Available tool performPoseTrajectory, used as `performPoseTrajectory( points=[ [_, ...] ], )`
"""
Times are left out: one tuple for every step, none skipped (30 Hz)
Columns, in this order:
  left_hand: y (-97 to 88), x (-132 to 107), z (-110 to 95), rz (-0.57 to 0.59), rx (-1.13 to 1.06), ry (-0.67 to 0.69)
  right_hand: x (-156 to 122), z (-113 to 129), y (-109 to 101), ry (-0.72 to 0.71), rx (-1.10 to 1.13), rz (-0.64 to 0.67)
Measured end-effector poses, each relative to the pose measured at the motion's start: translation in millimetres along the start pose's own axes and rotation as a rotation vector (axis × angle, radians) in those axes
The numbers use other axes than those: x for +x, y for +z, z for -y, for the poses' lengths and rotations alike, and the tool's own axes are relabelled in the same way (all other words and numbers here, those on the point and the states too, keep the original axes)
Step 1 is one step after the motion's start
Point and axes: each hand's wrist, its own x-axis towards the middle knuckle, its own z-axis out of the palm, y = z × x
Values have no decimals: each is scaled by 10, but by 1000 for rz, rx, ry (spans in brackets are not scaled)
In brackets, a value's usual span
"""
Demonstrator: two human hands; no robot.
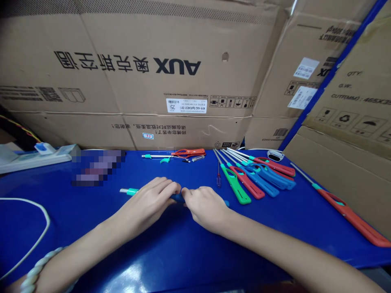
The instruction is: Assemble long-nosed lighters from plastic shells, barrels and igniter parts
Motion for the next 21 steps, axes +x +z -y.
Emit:
performPoseTrajectory(
  points=[
    [-3,11,2,22,-18,-14,1,0,7,-4,-2,4],
    [-11,22,8,47,-34,-22,1,0,9,-8,-4,8],
    [-26,31,21,68,-46,-25,-1,-1,6,-6,-8,12],
    [-48,37,42,86,-50,-26,-4,-3,-3,0,-12,16],
    [-75,38,74,97,-47,-23,-7,-8,-17,11,-15,23],
    [-107,32,119,101,-38,-33,-9,-15,-36,27,-18,33],
    [-141,20,176,100,-26,-68,-11,-27,-56,46,-19,42],
    [-173,0,243,81,-8,-108,-11,-42,-75,66,-20,50],
    [-203,-25,319,71,8,-147,-10,-60,-92,85,-20,54],
    [-228,-55,397,78,22,-172,-8,-81,-103,98,-20,56],
    [-246,-86,476,95,35,-191,-5,-104,-109,105,-21,54],
    [-258,-117,549,123,44,-207,-2,-126,-109,109,-23,49],
    [-264,-146,614,152,44,-220,1,-147,-105,110,-26,45],
    [-265,-171,668,174,43,-222,3,-166,-98,109,-29,39],
    [-263,-191,711,191,45,-228,4,-182,-91,107,-33,33],
    [-258,-206,743,205,46,-230,4,-194,-85,104,-35,26],
    [-253,-215,763,209,49,-228,4,-203,-82,100,-38,18],
    [-248,-218,773,204,51,-226,2,-209,-82,99,-39,12],
    [-244,-217,775,192,53,-224,1,-212,-86,98,-39,8],
    [-243,-212,770,173,54,-225,-1,-213,-92,99,-38,7],
    [-244,-204,760,149,55,-228,-2,-212,-101,102,-37,9]
  ],
)
